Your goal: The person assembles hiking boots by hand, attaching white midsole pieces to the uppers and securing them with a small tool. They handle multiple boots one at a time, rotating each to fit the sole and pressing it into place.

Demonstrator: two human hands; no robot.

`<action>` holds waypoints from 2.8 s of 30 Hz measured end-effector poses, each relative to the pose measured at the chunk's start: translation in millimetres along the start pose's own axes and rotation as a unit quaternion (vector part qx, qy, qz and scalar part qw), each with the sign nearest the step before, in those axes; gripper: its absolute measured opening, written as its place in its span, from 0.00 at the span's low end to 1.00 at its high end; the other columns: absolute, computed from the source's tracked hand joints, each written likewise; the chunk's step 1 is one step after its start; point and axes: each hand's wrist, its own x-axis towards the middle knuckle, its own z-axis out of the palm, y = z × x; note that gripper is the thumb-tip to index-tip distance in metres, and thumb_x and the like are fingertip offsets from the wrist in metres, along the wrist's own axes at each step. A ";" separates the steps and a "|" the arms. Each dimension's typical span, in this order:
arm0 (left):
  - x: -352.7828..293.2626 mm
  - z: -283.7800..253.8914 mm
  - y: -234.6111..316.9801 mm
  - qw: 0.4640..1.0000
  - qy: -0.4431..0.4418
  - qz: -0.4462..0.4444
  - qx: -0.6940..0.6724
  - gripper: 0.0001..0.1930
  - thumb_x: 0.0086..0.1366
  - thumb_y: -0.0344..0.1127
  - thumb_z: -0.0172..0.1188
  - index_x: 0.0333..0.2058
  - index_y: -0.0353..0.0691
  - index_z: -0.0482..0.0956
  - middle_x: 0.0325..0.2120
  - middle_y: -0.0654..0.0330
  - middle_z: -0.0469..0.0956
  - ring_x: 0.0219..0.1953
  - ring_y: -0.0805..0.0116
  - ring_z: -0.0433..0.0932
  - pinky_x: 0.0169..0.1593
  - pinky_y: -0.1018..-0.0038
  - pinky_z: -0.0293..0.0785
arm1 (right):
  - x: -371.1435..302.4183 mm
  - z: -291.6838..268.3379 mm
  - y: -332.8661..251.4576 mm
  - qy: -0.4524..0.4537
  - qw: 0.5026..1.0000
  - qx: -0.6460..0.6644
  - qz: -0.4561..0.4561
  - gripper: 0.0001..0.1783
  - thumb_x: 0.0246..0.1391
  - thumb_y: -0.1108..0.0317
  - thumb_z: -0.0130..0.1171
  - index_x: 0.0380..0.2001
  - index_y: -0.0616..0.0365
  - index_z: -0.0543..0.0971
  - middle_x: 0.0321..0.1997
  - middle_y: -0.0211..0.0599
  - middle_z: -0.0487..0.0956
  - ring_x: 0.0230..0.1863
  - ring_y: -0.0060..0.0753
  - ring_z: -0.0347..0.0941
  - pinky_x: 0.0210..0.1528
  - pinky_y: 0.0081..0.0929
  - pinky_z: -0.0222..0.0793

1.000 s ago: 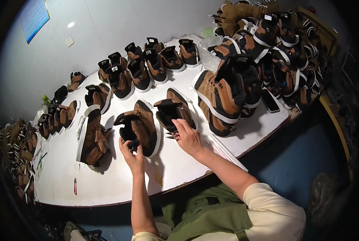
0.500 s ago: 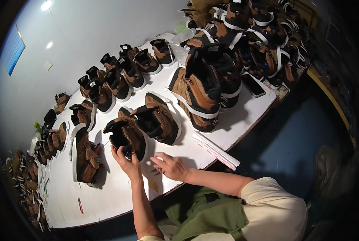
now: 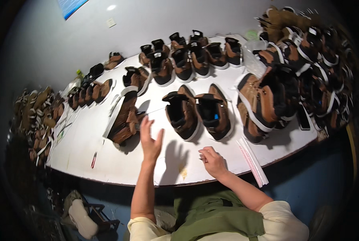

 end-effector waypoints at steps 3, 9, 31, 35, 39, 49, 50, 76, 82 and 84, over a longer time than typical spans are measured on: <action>11.9 -58.5 -46.3 0.990 0.124 -0.028 0.056 0.17 0.58 0.27 0.61 0.47 0.32 0.73 0.53 0.45 0.70 0.55 0.50 0.70 0.58 0.63 0.66 | 0.3 2.4 -1.0 -0.009 1.000 0.010 -0.011 0.13 0.47 0.79 0.57 0.38 0.57 0.76 0.39 0.33 0.75 0.27 0.41 0.77 0.29 0.35 0.74; 41.9 -131.1 -119.3 0.956 0.103 -0.106 0.254 0.25 0.58 0.39 0.65 0.50 0.30 0.72 0.49 0.46 0.72 0.52 0.48 0.70 0.56 0.62 0.67 | 4.7 5.3 2.5 -0.046 0.999 0.018 0.003 0.14 0.47 0.80 0.56 0.39 0.57 0.75 0.39 0.33 0.75 0.28 0.41 0.77 0.30 0.35 0.74; -63.9 -142.3 -58.4 0.882 0.186 -0.289 -0.322 0.04 0.65 0.28 0.56 0.34 0.35 0.71 0.31 0.61 0.75 0.33 0.74 0.74 0.39 0.77 0.72 | 5.0 8.3 5.5 -0.030 0.998 0.055 -0.008 0.10 0.50 0.78 0.56 0.37 0.56 0.75 0.36 0.35 0.75 0.29 0.42 0.76 0.30 0.35 0.72; -118.4 -127.6 -44.4 0.766 0.189 -0.302 -0.535 0.07 0.70 0.29 0.47 0.42 0.35 0.71 0.41 0.52 0.78 0.43 0.62 0.79 0.48 0.68 0.76 | 6.2 16.1 -3.8 -0.048 0.992 0.114 0.023 0.06 0.54 0.75 0.58 0.36 0.59 0.78 0.34 0.36 0.76 0.27 0.33 0.74 0.30 0.27 0.71; -137.2 -112.7 -65.5 0.713 0.220 -0.300 -0.594 0.14 0.72 0.35 0.43 0.48 0.34 0.72 0.45 0.53 0.78 0.48 0.60 0.78 0.55 0.65 0.74 | 5.7 30.1 -29.1 -0.100 0.979 0.171 0.044 0.08 0.58 0.71 0.58 0.39 0.62 0.81 0.35 0.35 0.77 0.28 0.26 0.72 0.32 0.21 0.69; -123.7 -92.9 -33.9 0.824 0.266 -0.294 -0.404 0.14 0.73 0.45 0.45 0.31 0.44 0.69 0.22 0.71 0.67 0.23 0.83 0.64 0.28 0.85 0.59 | 30.3 72.1 -68.8 -0.139 0.909 0.376 0.118 0.19 0.65 0.58 0.52 0.45 0.65 0.76 0.34 0.36 0.78 0.37 0.28 0.73 0.41 0.26 0.69; -112.9 -90.8 -16.5 0.815 0.246 -0.372 -0.370 0.14 0.72 0.47 0.46 0.33 0.45 0.71 0.22 0.72 0.68 0.23 0.84 0.65 0.25 0.86 0.58 | 40.6 86.6 -60.7 -0.166 0.843 0.451 0.240 0.21 0.65 0.55 0.52 0.47 0.64 0.76 0.30 0.31 0.76 0.33 0.24 0.72 0.38 0.24 0.68; -107.0 -48.4 -68.7 0.717 0.050 -0.328 -0.614 0.32 0.74 0.57 0.28 0.63 0.38 0.60 0.59 0.52 0.68 0.59 0.54 0.70 0.62 0.59 0.67 | 51.8 50.7 -103.6 -0.078 0.976 0.195 -0.057 0.23 0.45 0.77 0.60 0.48 0.62 0.74 0.45 0.43 0.77 0.40 0.44 0.79 0.42 0.31 0.75; -109.8 -40.9 -120.9 0.692 0.048 -0.277 -0.665 0.28 0.72 0.53 0.42 0.64 0.43 0.60 0.59 0.59 0.67 0.56 0.62 0.70 0.59 0.62 0.70 | 52.1 9.2 -110.7 -0.085 0.942 0.293 -0.138 0.19 0.45 0.81 0.58 0.45 0.63 0.76 0.37 0.41 0.78 0.28 0.34 0.74 0.32 0.25 0.70; -96.8 -31.4 -118.5 0.769 0.053 -0.329 -0.545 0.28 0.71 0.51 0.49 0.63 0.43 0.62 0.59 0.62 0.65 0.52 0.70 0.70 0.56 0.65 0.72 | 43.5 -20.2 -111.3 -0.109 0.941 0.288 -0.141 0.20 0.45 0.82 0.57 0.46 0.62 0.76 0.34 0.38 0.77 0.22 0.25 0.65 0.25 0.21 0.63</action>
